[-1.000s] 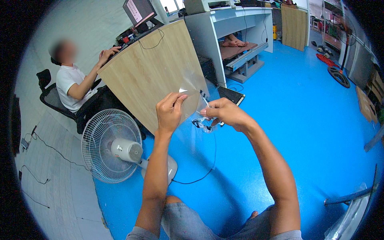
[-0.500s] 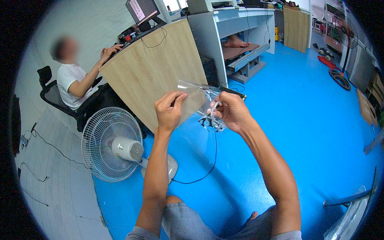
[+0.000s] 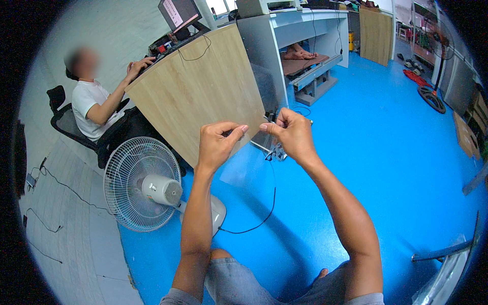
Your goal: The person sits on the floor and peels black letter stickers from a clear backing sheet. They carefully separate the letters and backing, handling the flexible plastic sheet with both hands.
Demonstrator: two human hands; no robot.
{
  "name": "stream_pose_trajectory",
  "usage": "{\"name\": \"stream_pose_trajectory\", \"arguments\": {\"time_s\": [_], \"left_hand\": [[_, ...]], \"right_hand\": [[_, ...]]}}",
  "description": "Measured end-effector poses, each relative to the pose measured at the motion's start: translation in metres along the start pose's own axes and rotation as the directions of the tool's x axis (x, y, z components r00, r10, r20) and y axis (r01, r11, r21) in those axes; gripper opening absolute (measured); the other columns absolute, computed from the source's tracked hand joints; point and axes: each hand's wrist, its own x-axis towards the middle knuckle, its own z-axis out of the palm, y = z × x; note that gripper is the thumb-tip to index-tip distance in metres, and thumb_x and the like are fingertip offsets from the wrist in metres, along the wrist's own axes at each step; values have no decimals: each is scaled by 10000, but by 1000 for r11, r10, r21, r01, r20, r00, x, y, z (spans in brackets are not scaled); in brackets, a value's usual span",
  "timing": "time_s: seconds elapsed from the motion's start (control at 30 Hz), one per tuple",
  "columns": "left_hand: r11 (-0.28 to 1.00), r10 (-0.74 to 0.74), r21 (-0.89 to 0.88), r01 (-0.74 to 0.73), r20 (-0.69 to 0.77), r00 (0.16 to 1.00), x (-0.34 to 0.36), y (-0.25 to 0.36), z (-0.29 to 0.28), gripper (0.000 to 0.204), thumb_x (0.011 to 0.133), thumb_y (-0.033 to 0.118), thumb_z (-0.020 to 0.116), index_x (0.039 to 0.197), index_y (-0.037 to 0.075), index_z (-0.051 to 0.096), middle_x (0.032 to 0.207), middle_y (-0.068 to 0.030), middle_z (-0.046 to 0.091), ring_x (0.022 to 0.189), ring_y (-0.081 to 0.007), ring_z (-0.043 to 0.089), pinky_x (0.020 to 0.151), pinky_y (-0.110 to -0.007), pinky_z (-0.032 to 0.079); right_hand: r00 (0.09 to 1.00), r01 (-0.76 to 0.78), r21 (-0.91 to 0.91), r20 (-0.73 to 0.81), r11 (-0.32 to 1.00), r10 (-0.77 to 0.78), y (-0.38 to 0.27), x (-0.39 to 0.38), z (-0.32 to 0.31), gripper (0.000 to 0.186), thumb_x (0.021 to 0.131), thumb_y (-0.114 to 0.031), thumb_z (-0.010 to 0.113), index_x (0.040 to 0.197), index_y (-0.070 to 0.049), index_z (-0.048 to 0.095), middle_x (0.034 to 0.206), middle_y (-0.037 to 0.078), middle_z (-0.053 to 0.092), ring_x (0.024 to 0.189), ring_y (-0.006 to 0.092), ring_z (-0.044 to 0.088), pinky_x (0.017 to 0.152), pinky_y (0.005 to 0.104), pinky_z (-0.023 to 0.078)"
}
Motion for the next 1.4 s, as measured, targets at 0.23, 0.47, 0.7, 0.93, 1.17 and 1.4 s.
{"name": "stream_pose_trajectory", "arguments": {"time_s": [0.23, 0.47, 0.7, 0.93, 1.17, 1.4], "left_hand": [[994, -102, 27, 102, -1, 995, 1, 0, -2, 151, 841, 114, 734, 812, -33, 753, 674, -71, 705, 611, -80, 613, 562, -236, 467], [755, -261, -570, 323, 191, 946, 1, -7, -4, 180, 870, 111, 696, 968, -35, 661, 912, -138, 732, 789, -159, 701, 697, -255, 536], [710, -416, -471, 524, 320, 851, 1, -8, 9, 172, 891, 130, 709, 941, -29, 666, 881, -154, 722, 775, -183, 707, 720, -300, 571], [756, -474, -434, 490, 155, 867, 0, -28, 0, 135, 879, 84, 704, 860, -49, 692, 724, -111, 684, 629, -154, 665, 562, -255, 522], [843, -465, -332, 423, -55, 883, 1, -32, 3, 139, 885, 119, 698, 854, -16, 714, 690, -106, 679, 571, -145, 638, 500, -272, 481], [959, -165, 167, 228, -323, 932, 4, -27, 1, 194, 857, 148, 754, 890, -11, 649, 585, -46, 607, 523, -96, 566, 474, -254, 398]], "right_hand": [[981, -110, 154, -141, 982, 132, 5, 5, -12, 350, 837, -121, 746, 650, -79, 453, 584, 11, 543, 531, 76, 540, 421, 270, 435], [999, -1, 211, -35, 977, 9, 4, 4, -11, 198, 854, -76, 707, 799, -38, 520, 700, 48, 603, 643, 107, 600, 586, 290, 489], [899, 434, -265, 65, 861, -433, 2, -15, 9, 184, 843, 43, 606, 1024, 11, 610, 934, 161, 636, 848, 279, 655, 702, 345, 501], [992, 116, -75, -30, 990, -119, 22, -6, 8, 106, 878, 23, 599, 964, 27, 662, 825, 121, 664, 622, 155, 629, 569, 304, 495], [989, -96, 232, -91, 968, 120, 32, 0, 7, 149, 921, 0, 581, 1049, 1, 657, 850, 57, 638, 658, 87, 589, 547, 277, 502], [844, 518, -230, 293, 824, -449, 1, -10, -8, 385, 809, 130, 512, 1147, -5, 639, 882, 111, 544, 816, 242, 592, 714, 348, 513]]}}
